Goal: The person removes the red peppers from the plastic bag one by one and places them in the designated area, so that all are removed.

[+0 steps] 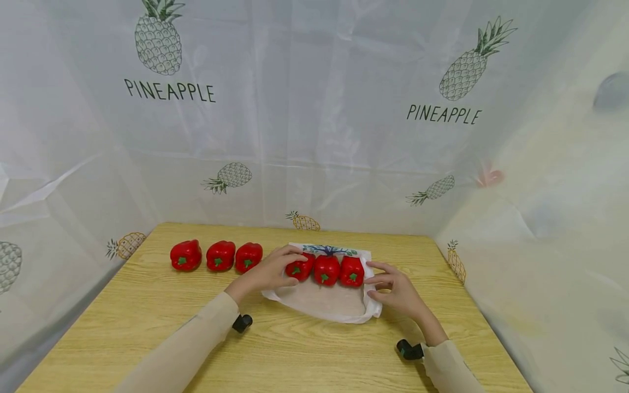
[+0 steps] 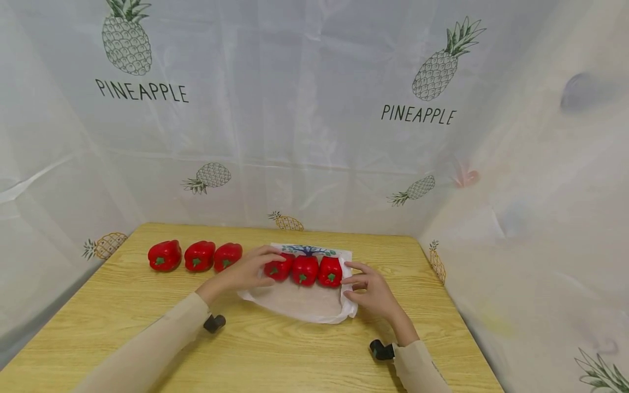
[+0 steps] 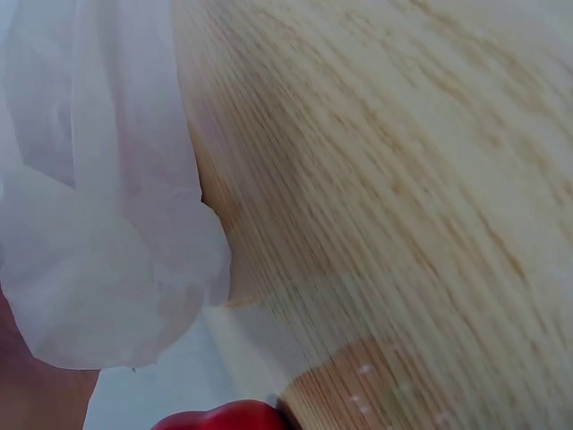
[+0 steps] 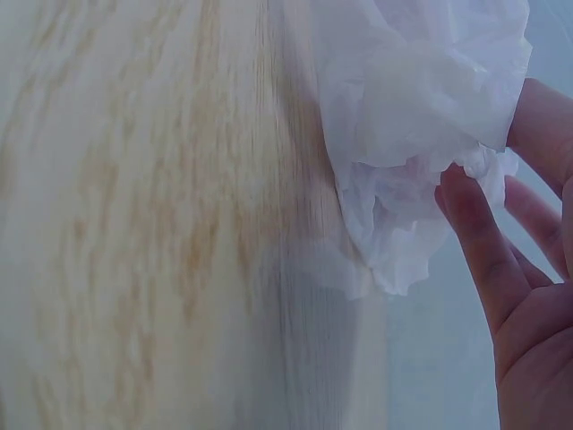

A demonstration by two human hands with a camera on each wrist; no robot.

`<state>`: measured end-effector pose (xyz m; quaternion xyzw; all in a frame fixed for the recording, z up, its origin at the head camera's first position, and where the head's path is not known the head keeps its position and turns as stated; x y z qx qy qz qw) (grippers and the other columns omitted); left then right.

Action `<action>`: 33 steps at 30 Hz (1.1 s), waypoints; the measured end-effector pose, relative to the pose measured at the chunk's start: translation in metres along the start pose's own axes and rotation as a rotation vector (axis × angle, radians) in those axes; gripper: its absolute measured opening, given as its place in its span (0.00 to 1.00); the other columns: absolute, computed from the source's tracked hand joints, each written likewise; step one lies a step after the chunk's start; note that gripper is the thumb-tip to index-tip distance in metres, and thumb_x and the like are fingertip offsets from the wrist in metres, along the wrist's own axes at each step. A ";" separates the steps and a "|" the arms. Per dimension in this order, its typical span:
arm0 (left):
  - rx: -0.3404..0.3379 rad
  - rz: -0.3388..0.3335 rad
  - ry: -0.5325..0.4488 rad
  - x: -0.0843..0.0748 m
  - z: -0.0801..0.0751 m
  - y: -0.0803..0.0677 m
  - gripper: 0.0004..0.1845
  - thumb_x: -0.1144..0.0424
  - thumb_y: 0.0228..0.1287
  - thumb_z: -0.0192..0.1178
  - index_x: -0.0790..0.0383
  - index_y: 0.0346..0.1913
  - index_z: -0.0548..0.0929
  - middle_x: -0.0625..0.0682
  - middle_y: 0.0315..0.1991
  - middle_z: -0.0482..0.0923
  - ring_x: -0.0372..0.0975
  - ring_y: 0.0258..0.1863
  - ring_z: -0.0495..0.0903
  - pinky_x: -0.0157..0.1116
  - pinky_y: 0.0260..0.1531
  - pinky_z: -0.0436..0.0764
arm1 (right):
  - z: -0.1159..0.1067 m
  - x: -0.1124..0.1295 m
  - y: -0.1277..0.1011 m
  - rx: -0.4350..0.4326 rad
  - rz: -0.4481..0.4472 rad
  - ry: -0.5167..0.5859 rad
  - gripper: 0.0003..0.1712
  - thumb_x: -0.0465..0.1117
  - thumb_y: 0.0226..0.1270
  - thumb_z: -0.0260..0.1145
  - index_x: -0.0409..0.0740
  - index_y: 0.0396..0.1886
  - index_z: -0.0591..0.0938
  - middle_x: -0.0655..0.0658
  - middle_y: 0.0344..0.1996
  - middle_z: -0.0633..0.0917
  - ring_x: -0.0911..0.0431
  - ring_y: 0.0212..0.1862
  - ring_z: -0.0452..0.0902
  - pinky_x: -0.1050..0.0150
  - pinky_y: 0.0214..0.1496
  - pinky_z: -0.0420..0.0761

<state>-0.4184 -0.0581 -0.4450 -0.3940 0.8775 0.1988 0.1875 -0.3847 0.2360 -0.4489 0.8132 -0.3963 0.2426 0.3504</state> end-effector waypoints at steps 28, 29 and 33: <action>0.025 0.030 -0.058 0.002 0.007 0.002 0.29 0.68 0.71 0.68 0.49 0.73 0.78 0.55 0.78 0.64 0.54 0.74 0.64 0.53 0.65 0.74 | 0.001 -0.003 0.001 -0.005 -0.020 -0.024 0.14 0.31 0.61 0.81 0.39 0.47 0.93 0.37 0.72 0.77 0.48 0.53 0.88 0.57 0.52 0.90; 0.025 0.035 -0.069 0.002 0.007 0.002 0.29 0.67 0.72 0.68 0.50 0.73 0.78 0.55 0.77 0.64 0.53 0.72 0.66 0.50 0.63 0.76 | 0.001 -0.004 0.001 -0.004 -0.020 -0.020 0.14 0.31 0.62 0.80 0.39 0.47 0.93 0.37 0.72 0.77 0.49 0.53 0.88 0.57 0.52 0.90; 0.026 0.039 -0.098 0.003 0.008 0.002 0.26 0.64 0.75 0.66 0.50 0.73 0.79 0.54 0.74 0.64 0.44 0.60 0.73 0.37 0.49 0.80 | 0.001 -0.004 0.002 0.003 -0.023 -0.004 0.14 0.31 0.62 0.80 0.39 0.48 0.93 0.37 0.72 0.77 0.48 0.54 0.88 0.57 0.52 0.90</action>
Point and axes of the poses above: each hand's wrist, its own y-axis towards the middle knuckle, its own z-axis out of the palm, x = y × z, the point moved 10 cm from there along y, towards the middle knuckle
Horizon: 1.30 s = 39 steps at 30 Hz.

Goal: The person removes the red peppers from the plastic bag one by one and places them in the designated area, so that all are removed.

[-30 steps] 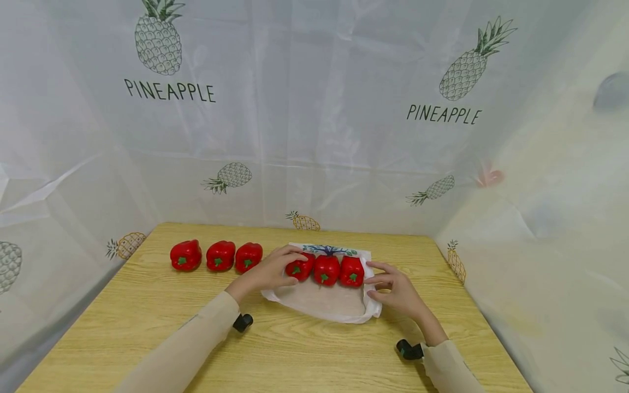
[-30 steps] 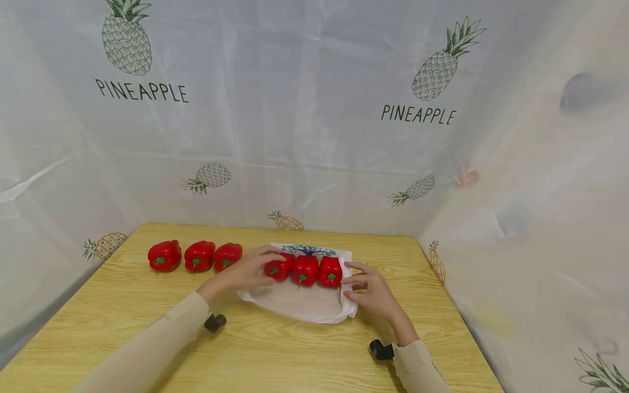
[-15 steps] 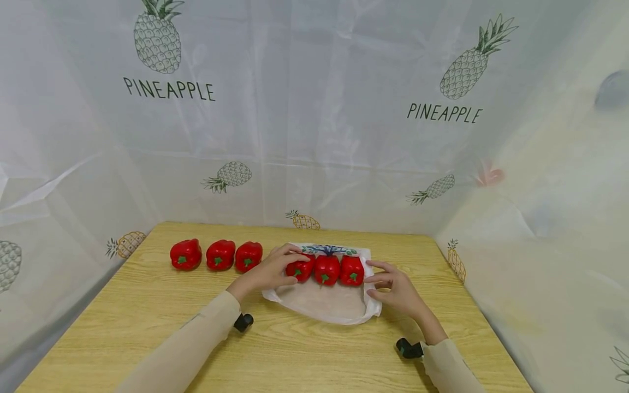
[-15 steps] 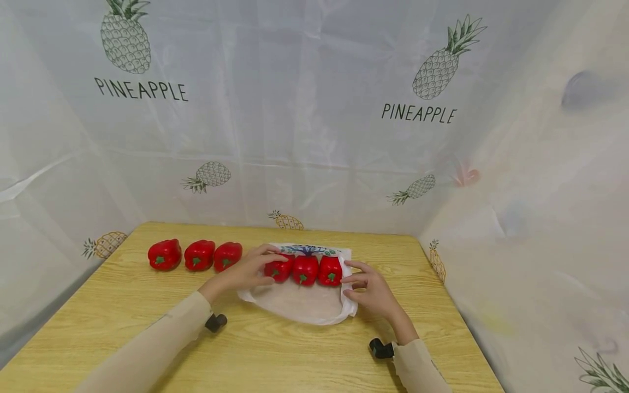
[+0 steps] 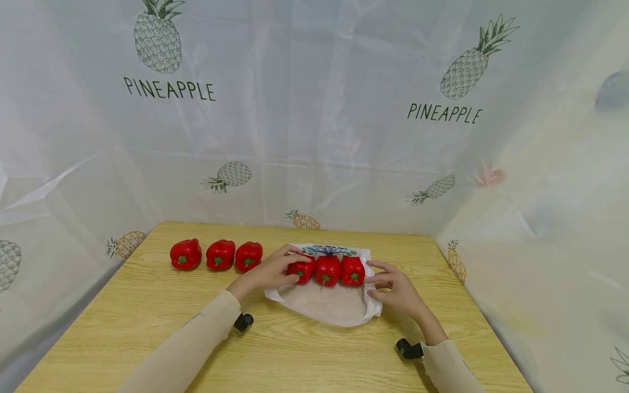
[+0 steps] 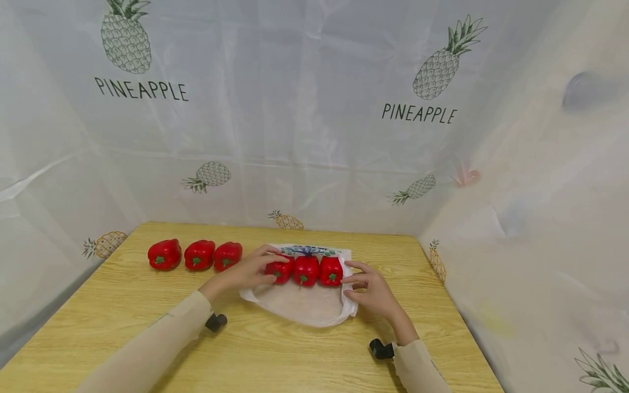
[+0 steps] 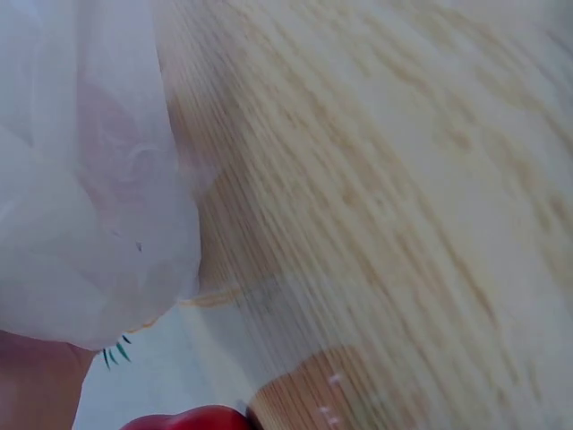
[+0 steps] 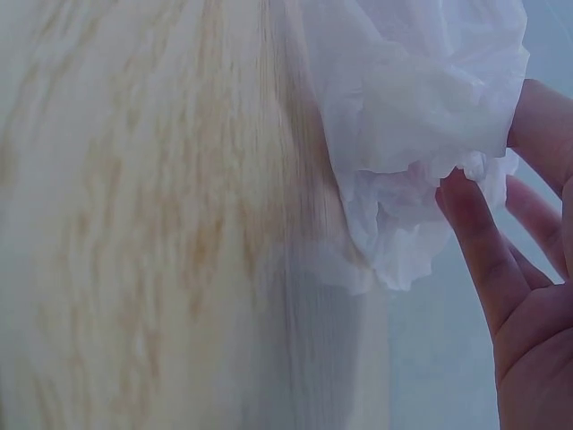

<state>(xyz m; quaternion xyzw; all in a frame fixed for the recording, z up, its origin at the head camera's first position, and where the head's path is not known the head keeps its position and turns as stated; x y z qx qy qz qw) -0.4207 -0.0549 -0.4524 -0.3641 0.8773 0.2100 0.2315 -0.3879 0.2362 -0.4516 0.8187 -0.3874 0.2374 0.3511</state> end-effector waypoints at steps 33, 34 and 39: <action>-0.077 -0.013 0.061 -0.004 -0.004 -0.004 0.23 0.66 0.75 0.66 0.48 0.69 0.83 0.50 0.72 0.73 0.45 0.65 0.77 0.39 0.56 0.84 | -0.001 -0.002 -0.004 0.000 0.014 0.028 0.13 0.30 0.63 0.79 0.37 0.48 0.92 0.35 0.72 0.76 0.43 0.54 0.87 0.52 0.52 0.90; -0.087 -0.007 0.075 -0.006 -0.007 -0.004 0.22 0.65 0.75 0.66 0.48 0.69 0.83 0.50 0.71 0.74 0.44 0.64 0.78 0.38 0.54 0.85 | -0.001 -0.002 -0.005 0.000 0.014 0.028 0.14 0.30 0.63 0.79 0.37 0.48 0.92 0.35 0.72 0.76 0.43 0.54 0.87 0.52 0.52 0.90; -0.116 0.007 0.102 -0.016 -0.019 -0.010 0.23 0.64 0.75 0.67 0.47 0.69 0.84 0.49 0.69 0.75 0.41 0.60 0.80 0.33 0.47 0.85 | -0.002 -0.002 -0.005 -0.003 0.021 0.031 0.13 0.30 0.63 0.79 0.39 0.48 0.92 0.35 0.72 0.76 0.43 0.54 0.87 0.50 0.52 0.90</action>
Point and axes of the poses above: each hand's wrist, its own y-axis towards the middle knuckle, its own z-axis out of the palm, x = y × z, the point moved 10 cm from there along y, towards the middle knuckle
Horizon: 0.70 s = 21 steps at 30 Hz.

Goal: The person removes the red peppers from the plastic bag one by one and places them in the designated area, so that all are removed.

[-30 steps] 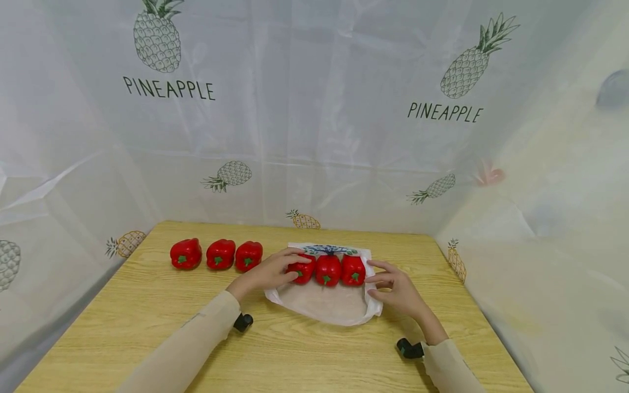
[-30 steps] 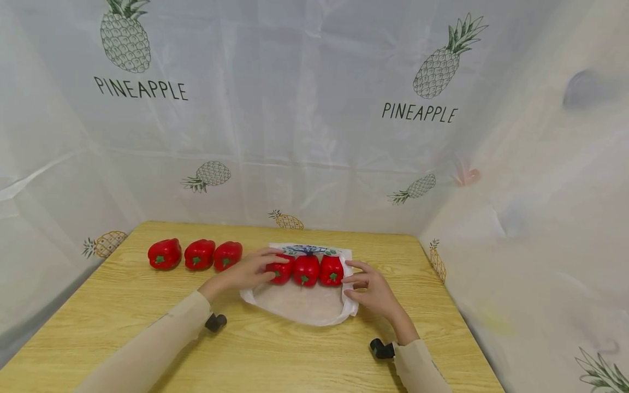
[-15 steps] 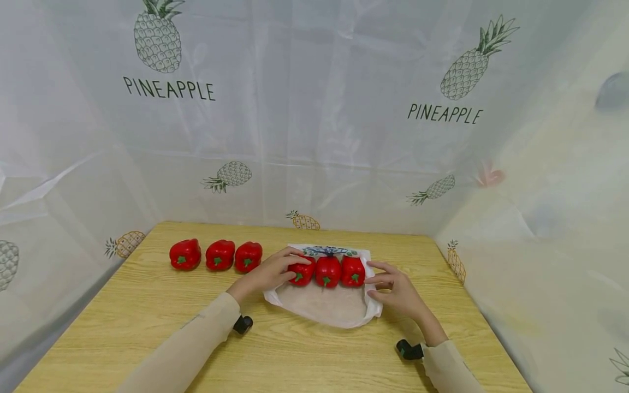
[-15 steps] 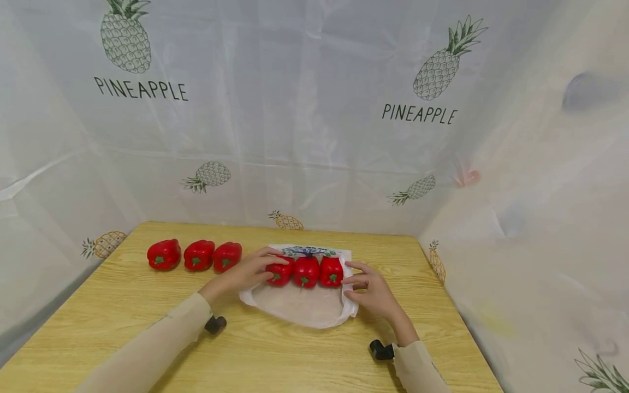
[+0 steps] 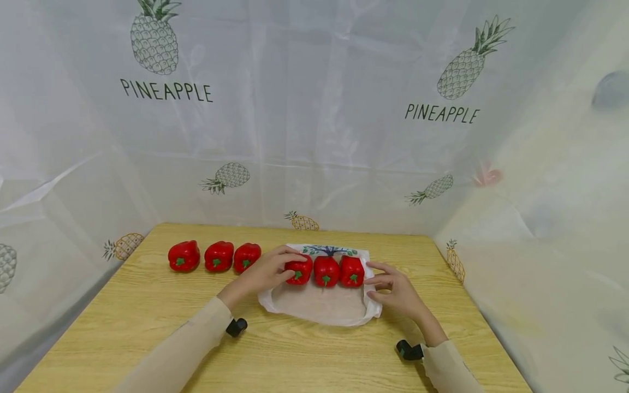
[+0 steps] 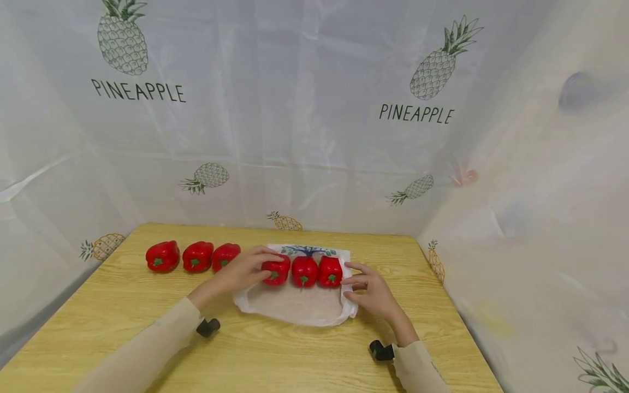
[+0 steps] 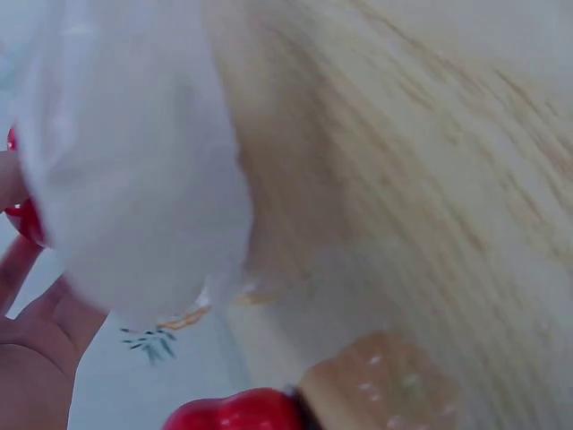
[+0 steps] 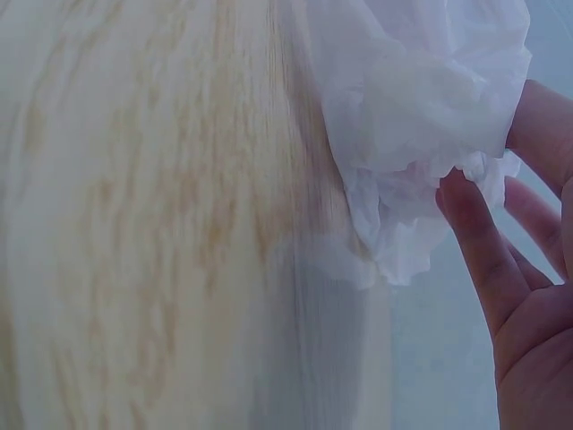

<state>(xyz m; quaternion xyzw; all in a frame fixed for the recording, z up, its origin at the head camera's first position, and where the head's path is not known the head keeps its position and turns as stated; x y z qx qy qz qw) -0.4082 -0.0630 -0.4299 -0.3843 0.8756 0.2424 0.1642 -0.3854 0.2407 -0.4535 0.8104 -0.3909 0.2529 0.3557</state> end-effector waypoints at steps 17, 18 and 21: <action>-0.124 0.053 -0.032 -0.021 -0.060 -0.041 0.25 0.66 0.71 0.71 0.46 0.68 0.84 0.48 0.69 0.76 0.41 0.55 0.84 0.34 0.46 0.89 | -0.001 0.000 0.001 0.004 0.011 -0.019 0.14 0.31 0.63 0.79 0.36 0.49 0.92 0.36 0.72 0.76 0.44 0.55 0.87 0.51 0.53 0.89; -0.141 0.057 -0.022 -0.022 -0.064 -0.046 0.25 0.66 0.71 0.71 0.46 0.68 0.85 0.48 0.69 0.76 0.40 0.53 0.84 0.34 0.45 0.89 | -0.001 0.000 0.001 0.004 0.012 -0.025 0.14 0.31 0.64 0.79 0.36 0.49 0.92 0.36 0.72 0.76 0.44 0.55 0.87 0.51 0.53 0.89; -0.193 0.080 0.010 -0.020 -0.076 -0.061 0.24 0.67 0.69 0.72 0.48 0.66 0.86 0.50 0.68 0.78 0.40 0.48 0.85 0.33 0.42 0.89 | -0.001 -0.002 0.001 0.005 0.025 -0.031 0.14 0.32 0.63 0.80 0.37 0.49 0.92 0.37 0.72 0.77 0.46 0.55 0.87 0.52 0.53 0.89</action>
Point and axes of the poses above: each hand's wrist, its own y-axis towards the middle knuckle, its own z-axis out of the palm, x = y × z, the point moved 10 cm from there along y, towards the middle knuckle
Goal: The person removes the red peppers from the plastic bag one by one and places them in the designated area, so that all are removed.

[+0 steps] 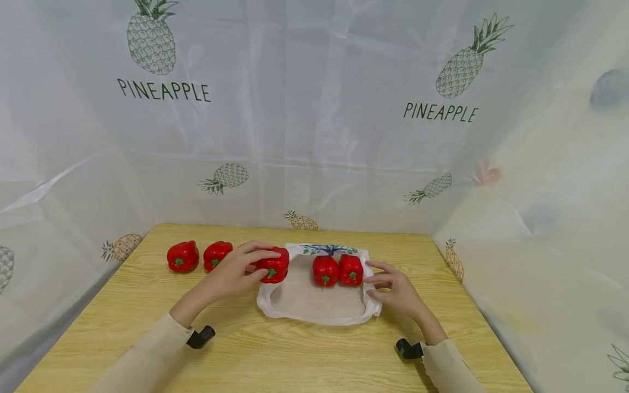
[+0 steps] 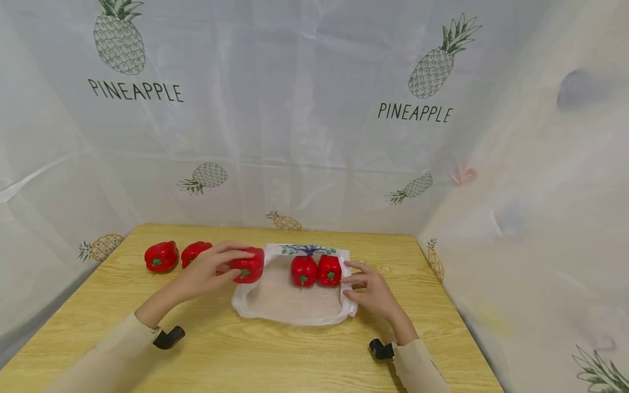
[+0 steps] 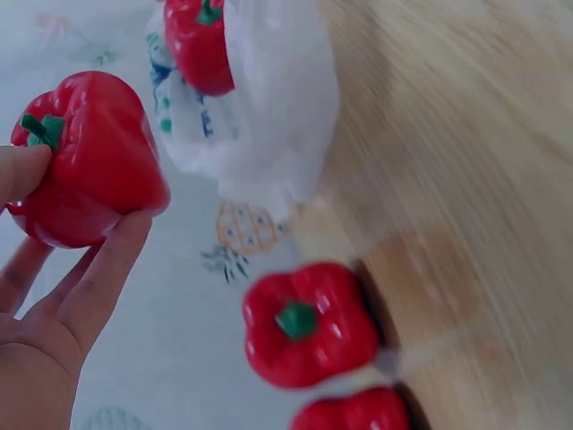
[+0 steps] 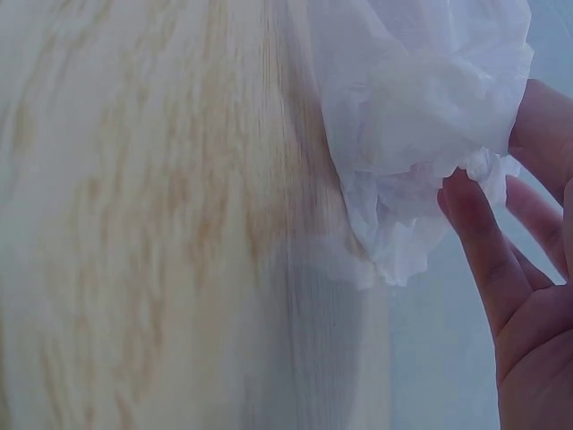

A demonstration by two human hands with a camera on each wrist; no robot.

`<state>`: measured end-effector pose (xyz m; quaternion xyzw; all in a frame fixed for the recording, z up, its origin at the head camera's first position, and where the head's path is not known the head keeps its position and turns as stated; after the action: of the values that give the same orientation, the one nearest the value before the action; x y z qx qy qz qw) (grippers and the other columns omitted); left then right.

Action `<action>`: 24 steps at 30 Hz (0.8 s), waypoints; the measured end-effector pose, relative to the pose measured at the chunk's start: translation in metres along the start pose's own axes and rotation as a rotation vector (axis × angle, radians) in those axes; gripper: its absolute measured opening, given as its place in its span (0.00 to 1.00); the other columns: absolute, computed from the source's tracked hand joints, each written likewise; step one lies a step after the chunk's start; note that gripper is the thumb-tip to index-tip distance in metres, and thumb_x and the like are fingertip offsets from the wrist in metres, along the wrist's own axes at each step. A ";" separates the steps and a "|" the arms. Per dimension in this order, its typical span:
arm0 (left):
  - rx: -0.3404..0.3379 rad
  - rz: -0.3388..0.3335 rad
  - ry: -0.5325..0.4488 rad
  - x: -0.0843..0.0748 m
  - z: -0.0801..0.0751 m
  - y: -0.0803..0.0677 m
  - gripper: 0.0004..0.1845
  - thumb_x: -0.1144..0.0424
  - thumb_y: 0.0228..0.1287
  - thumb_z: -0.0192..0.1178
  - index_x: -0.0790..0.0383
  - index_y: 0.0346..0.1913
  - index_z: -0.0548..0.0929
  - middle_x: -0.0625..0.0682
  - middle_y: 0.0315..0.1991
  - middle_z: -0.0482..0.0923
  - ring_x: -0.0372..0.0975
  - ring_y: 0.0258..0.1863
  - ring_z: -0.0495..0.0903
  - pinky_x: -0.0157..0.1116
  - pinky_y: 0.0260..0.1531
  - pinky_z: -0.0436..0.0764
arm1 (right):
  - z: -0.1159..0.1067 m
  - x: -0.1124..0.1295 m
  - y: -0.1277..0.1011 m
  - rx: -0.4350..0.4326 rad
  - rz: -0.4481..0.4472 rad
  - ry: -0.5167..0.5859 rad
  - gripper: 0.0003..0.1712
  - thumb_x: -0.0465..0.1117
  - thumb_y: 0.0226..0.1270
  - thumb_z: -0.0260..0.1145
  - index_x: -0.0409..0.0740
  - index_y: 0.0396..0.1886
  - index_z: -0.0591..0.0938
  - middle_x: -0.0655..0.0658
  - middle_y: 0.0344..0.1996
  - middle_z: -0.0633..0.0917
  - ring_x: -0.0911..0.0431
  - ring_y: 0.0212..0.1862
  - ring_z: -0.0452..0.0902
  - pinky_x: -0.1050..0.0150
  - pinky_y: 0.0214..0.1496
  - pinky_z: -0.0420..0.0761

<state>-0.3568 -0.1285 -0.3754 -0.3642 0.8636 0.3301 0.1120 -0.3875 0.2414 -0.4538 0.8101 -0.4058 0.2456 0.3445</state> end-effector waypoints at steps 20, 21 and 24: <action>-0.039 -0.117 0.046 0.041 -0.026 -0.062 0.28 0.69 0.64 0.75 0.47 0.66 0.85 0.53 0.67 0.78 0.47 0.57 0.83 0.35 0.44 0.89 | -0.001 0.001 -0.001 -0.003 0.006 0.002 0.14 0.32 0.64 0.79 0.37 0.49 0.92 0.36 0.73 0.76 0.44 0.55 0.87 0.54 0.54 0.89; -0.045 -0.114 0.048 0.042 -0.026 -0.064 0.28 0.69 0.64 0.76 0.47 0.66 0.85 0.52 0.66 0.78 0.47 0.57 0.82 0.35 0.44 0.89 | -0.001 0.001 -0.001 -0.003 0.004 0.001 0.14 0.32 0.64 0.79 0.37 0.50 0.92 0.36 0.73 0.76 0.44 0.55 0.87 0.54 0.54 0.89; -0.056 -0.102 0.055 0.045 -0.026 -0.069 0.29 0.70 0.62 0.76 0.47 0.65 0.86 0.53 0.66 0.79 0.49 0.58 0.81 0.33 0.42 0.89 | -0.001 0.002 -0.001 -0.005 -0.001 0.000 0.14 0.32 0.64 0.79 0.38 0.49 0.92 0.36 0.73 0.76 0.44 0.55 0.87 0.54 0.54 0.89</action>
<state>-0.3390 -0.2056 -0.4092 -0.4197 0.8371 0.3379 0.0947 -0.3859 0.2421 -0.4524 0.8096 -0.4058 0.2443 0.3465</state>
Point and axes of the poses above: each hand's wrist, its own y-axis towards the middle knuckle, its own z-axis out of the palm, x = y × z, the point moved 10 cm from there along y, towards the middle knuckle
